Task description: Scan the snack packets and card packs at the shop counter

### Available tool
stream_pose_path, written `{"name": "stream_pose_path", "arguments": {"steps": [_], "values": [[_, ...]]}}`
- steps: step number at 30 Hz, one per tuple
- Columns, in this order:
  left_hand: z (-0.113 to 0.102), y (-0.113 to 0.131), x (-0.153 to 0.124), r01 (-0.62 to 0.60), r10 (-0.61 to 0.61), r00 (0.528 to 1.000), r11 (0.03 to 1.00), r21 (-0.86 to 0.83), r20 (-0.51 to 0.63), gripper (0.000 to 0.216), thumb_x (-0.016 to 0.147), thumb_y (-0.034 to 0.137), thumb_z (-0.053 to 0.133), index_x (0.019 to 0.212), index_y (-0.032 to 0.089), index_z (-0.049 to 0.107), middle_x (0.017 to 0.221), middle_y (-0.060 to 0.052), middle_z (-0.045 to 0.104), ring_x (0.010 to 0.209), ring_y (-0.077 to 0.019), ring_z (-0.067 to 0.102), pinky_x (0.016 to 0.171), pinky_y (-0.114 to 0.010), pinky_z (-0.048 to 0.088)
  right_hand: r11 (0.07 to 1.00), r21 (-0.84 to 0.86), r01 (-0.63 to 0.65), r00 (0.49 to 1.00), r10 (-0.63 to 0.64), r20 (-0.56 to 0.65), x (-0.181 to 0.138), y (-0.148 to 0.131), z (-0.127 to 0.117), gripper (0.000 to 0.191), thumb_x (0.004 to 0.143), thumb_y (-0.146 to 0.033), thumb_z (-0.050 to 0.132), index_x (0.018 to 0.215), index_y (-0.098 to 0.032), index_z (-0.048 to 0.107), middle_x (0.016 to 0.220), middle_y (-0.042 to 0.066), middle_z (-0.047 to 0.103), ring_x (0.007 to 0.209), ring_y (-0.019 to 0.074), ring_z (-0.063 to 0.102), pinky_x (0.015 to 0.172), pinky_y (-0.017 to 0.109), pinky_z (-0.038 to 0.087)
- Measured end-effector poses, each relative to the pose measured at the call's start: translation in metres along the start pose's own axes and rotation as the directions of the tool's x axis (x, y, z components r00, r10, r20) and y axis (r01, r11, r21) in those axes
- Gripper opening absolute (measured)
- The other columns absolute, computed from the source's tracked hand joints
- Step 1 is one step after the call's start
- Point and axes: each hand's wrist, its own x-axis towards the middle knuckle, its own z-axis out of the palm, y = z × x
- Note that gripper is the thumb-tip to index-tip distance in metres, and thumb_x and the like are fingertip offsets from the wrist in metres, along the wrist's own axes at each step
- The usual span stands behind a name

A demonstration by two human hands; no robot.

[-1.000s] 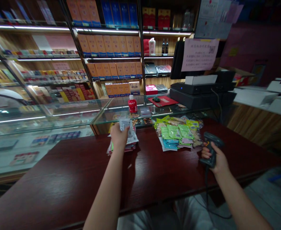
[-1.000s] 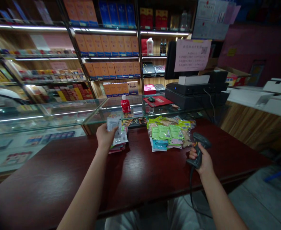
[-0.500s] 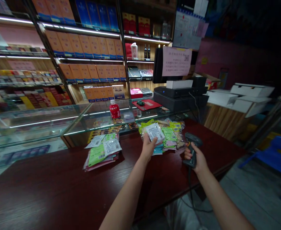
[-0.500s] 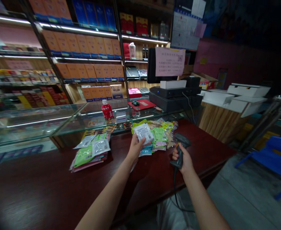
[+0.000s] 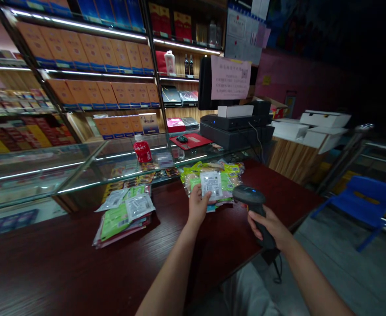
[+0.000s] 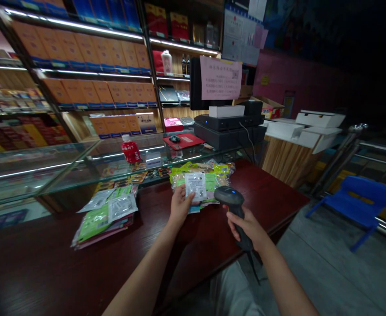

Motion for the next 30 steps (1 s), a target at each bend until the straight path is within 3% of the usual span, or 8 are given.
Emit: {"name": "stream_pose_path", "arguments": {"steps": [4, 10, 16, 23, 30], "values": [[0.000, 0.001, -0.002, -0.022, 0.021, 0.999, 0.999, 0.036, 0.036, 0.046, 0.069, 0.034, 0.072, 0.110, 0.016, 0.060, 0.100, -0.008, 0.068, 0.072, -0.0171, 0.065, 0.050, -0.025, 0.055, 0.971, -0.237, -0.002, 0.999, 0.010, 0.033, -0.011, -0.007, -0.010, 0.045, 0.076, -0.046, 0.071, 0.104, -0.015, 0.054, 0.052, -0.007, 0.052, 0.032, 0.0072, 0.043, 0.033, 0.018, 0.031], [0.000, 0.001, -0.007, -0.046, 0.039, 0.998, 0.988, 0.145, 0.050, 0.039, 0.073, 0.032, 0.068, 0.108, 0.016, 0.068, 0.080, -0.003, 0.068, 0.045, -0.0078, 0.049, 0.038, -0.020, 0.042, 0.898, -0.438, -0.048, 0.991, 0.096, 0.088, -0.027, -0.019, -0.024, 0.042, 0.071, -0.048, 0.073, 0.093, -0.017, 0.056, 0.050, -0.007, 0.052, 0.032, 0.0073, 0.042, 0.033, 0.020, 0.030], [0.000, -0.001, -0.008, -0.043, 0.035, 0.998, 0.988, 0.148, 0.058, 0.041, 0.073, 0.032, 0.068, 0.111, 0.016, 0.068, 0.076, -0.003, 0.066, 0.044, -0.0089, 0.048, 0.039, -0.021, 0.040, 0.870, -0.487, -0.075, 0.984, 0.145, 0.108, -0.041, -0.026, -0.028, 0.041, 0.072, -0.048, 0.072, 0.093, -0.018, 0.055, 0.045, -0.008, 0.050, 0.032, 0.0075, 0.040, 0.035, 0.020, 0.029], [-0.001, 0.005, -0.008, -0.105, 0.083, 0.992, 0.954, 0.282, 0.091, 0.031, 0.074, 0.028, 0.064, 0.102, 0.017, 0.070, 0.080, -0.005, 0.067, 0.042, -0.0088, 0.048, 0.039, -0.023, 0.041, 0.861, -0.506, -0.059, 0.988, 0.124, 0.095, -0.046, -0.025, -0.033, 0.038, 0.074, -0.048, 0.072, 0.090, -0.018, 0.055, 0.049, -0.006, 0.051, 0.033, 0.0070, 0.040, 0.036, 0.020, 0.029], [0.001, 0.002, -0.009, -0.040, 0.031, 0.998, 0.987, 0.154, 0.060, 0.037, 0.072, 0.032, 0.068, 0.106, 0.017, 0.067, 0.079, -0.004, 0.067, 0.044, -0.0083, 0.048, 0.039, -0.021, 0.041, 0.903, -0.425, -0.061, 0.991, 0.105, 0.080, -0.044, -0.023, -0.035, 0.041, 0.073, -0.049, 0.073, 0.093, -0.016, 0.058, 0.046, -0.006, 0.051, 0.032, 0.0084, 0.042, 0.035, 0.021, 0.030]]}}
